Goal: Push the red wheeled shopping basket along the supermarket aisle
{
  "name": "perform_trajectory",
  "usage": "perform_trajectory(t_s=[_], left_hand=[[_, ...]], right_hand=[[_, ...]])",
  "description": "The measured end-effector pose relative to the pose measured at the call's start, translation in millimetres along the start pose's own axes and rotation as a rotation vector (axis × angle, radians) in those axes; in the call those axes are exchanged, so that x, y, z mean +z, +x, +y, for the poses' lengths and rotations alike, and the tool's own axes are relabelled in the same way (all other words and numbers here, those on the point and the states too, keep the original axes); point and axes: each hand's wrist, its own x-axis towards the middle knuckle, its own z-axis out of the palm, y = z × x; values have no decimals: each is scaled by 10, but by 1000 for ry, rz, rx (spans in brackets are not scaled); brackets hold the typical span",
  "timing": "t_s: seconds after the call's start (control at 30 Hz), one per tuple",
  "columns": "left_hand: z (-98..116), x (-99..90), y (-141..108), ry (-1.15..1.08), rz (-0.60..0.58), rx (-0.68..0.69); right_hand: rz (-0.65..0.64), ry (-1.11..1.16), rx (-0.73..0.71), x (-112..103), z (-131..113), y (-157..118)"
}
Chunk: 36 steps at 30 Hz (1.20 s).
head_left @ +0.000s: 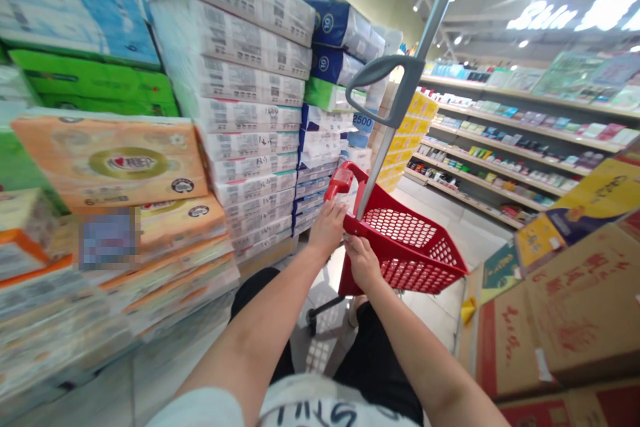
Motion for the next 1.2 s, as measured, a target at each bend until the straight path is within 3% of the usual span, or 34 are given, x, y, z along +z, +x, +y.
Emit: perform_trajectory(t_s=[0.2,0.37,0.5,0.7,0.9,1.07,1.2], left_hand=[[-6,21,-16,31,36,0],[24,22,-18,41,58,-5],[43,44,-22,28,89,-19],[54,29,-25,6,101,-18],[90,-27,-30,6,102,-40],[100,-54,-56,5,96,-28],[100,-71,-63,-11,113,-11]], right_hand=[[190,60,-23,-187,152,219],[147,53,-83,-336,228,347],[208,-21,-33,-431,271,512],[103,-135,-187,-458,325,605],[145,-141,-99,-664,425,903],[127,-150,-183,-715,384,935],[202,-150,-59,-810,396,1070]])
